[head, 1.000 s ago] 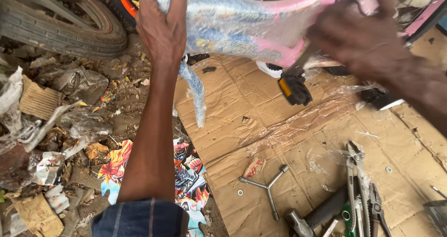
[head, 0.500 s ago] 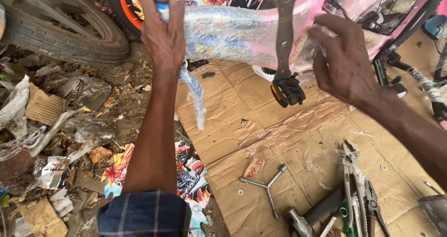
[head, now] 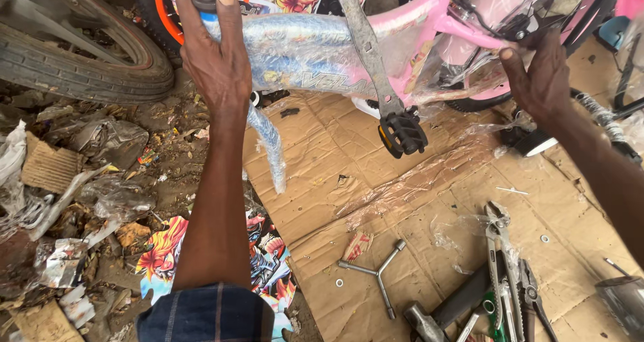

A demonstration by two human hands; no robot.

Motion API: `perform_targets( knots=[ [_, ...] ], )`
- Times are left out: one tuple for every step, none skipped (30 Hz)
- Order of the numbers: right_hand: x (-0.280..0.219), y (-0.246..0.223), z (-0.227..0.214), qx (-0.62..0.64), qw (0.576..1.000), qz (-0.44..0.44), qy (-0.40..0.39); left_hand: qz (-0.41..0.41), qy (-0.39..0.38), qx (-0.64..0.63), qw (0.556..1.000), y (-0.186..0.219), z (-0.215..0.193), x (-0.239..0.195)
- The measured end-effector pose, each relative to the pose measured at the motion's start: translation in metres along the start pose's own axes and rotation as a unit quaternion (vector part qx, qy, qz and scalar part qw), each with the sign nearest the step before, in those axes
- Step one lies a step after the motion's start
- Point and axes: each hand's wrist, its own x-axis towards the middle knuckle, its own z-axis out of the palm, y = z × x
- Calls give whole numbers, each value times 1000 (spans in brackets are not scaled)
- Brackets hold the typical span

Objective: The person assembles a pink bicycle by attaching the rear wheel and securing the pedal crank. They use a wrench and pliers to tighten bolts and fasten components, working on a cardboard-covered floor with tools scattered nearby.

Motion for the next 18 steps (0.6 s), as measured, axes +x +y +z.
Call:
perform_targets(
  knots=[
    [4,8,2,-32,999,-4,-13,-5,-2,2,1000,-1,0,1],
    [7,13,3,-64,998,-8,-27,-10,-3,4,1000,-1,1,2],
    [10,17,2,-97,994,-14,-40,-15,-3,4,1000,-2,1,3],
    [12,18,1,-110,992,-23,-57,-15,-2,18,1000,-1,1,3],
    [14,19,-1,-124,989,-32,-72,-13,-1,30,999,0,1,5],
    [15,19,-4,-131,988,-38,-78,-12,1,42,999,1,1,6],
    [15,18,-6,-137,986,-43,-84,-7,-7,30,999,3,-2,7],
    [12,18,-9,-135,986,-46,-80,-3,-15,19,1000,5,-6,7],
    [11,17,-10,-132,987,-51,-78,1,-21,9,1000,7,-10,7],
    [8,17,-11,-124,989,-46,-71,37,-32,-6,999,9,-14,9],
    [4,18,-11,-116,990,-41,-67,70,-44,-20,996,10,-19,9],
    [0,19,-11,-108,991,-37,-63,104,-56,-34,992,14,-22,7],
    [-5,22,-11,-107,992,-41,-60,59,-55,-11,997,19,-21,5],
    [-9,24,-11,-107,992,-45,-57,13,-54,12,998,26,-18,1],
    [-13,26,-9,-105,992,-48,-52,-30,-55,35,997,33,-15,1],
    [-17,26,-7,-93,993,-52,-43,14,20,115,993,42,-13,-7],
    [-20,27,-6,-84,994,-56,-33,59,94,190,976,53,-8,-25],
    [-23,27,-5,-75,995,-60,-23,107,152,300,936,63,6,-35]
  ],
)
